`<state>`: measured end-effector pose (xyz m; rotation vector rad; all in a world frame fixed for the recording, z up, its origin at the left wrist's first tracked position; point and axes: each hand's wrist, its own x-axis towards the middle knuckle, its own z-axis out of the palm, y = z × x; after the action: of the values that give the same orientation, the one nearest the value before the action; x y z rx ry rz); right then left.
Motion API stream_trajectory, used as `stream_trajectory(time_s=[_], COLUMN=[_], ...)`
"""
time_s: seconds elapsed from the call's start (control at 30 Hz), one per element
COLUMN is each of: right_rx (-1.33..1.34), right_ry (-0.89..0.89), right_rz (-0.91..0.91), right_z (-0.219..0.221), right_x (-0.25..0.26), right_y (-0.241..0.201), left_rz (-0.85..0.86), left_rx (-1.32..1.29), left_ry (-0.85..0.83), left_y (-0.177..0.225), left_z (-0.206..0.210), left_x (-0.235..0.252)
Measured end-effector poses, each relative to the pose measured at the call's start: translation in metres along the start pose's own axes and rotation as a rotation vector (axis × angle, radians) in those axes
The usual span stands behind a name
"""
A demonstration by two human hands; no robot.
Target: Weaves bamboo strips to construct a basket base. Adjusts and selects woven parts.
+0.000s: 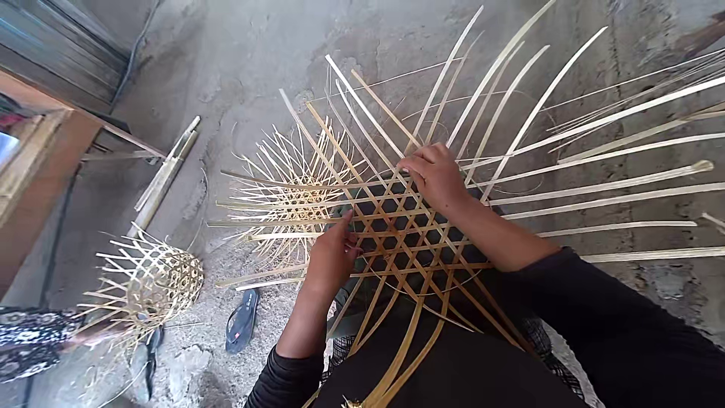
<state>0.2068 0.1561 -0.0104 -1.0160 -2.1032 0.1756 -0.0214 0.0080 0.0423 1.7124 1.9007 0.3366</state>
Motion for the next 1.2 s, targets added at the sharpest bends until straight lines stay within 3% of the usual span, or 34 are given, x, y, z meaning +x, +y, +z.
stream_trajectory(time_s=[0.27, 0.33, 0.4, 0.47, 0.53, 0.6, 0.67, 0.73, 0.83, 0.9, 1.07, 1.2], right_rx=[0.015, 0.015, 0.003, -0.008, -0.011, -0.004, -0.006, -0.01, -0.01, 0.0, -0.003, -0.017], right_ry=[-0.012, -0.017, -0.029, -0.04, -0.052, -0.062, -0.063, -0.077, -0.099, -0.109, -0.118, -0.12], right_rz=[0.007, 0.009, 0.024, 0.034, 0.038, 0.048, 0.057, 0.067, 0.091, 0.108, 0.117, 0.117], right_z=[0.001, 0.001, 0.002, 0.002, 0.001, -0.001, -0.002, -0.003, -0.002, -0.003, -0.001, -0.003], right_x=[0.0, 0.0, 0.0, 0.0, 0.0, 0.0, 0.001, 0.001, 0.001, 0.003, 0.003, 0.003], right_y=[0.001, 0.0, -0.001, -0.001, -0.001, -0.002, -0.002, -0.001, -0.001, -0.002, -0.003, -0.003], left_rz=[0.036, 0.049, 0.063, 0.032, -0.153, -0.397, -0.507, -0.505, -0.389, -0.273, -0.383, -0.36], left_rx=[0.09, 0.103, -0.196, -0.877, -1.441, -1.663, -1.628, -1.491, -1.431, -1.487, -1.371, -1.343], left_ry=[-0.121, -0.026, 0.197, 0.338, 0.469, 0.54, 0.441, 0.225, -0.074, -0.175, 0.127, 0.166], left_y=[0.004, 0.017, 0.025, 0.024, 0.018, 0.011, 0.006, -0.002, -0.017, -0.027, -0.011, -0.011], left_z=[-0.016, -0.026, -0.022, -0.003, 0.022, 0.032, 0.026, 0.013, -0.005, -0.007, 0.011, 0.018], left_x=[0.005, 0.0, -0.001, 0.008, 0.025, 0.041, 0.049, 0.055, 0.059, 0.061, 0.06, 0.063])
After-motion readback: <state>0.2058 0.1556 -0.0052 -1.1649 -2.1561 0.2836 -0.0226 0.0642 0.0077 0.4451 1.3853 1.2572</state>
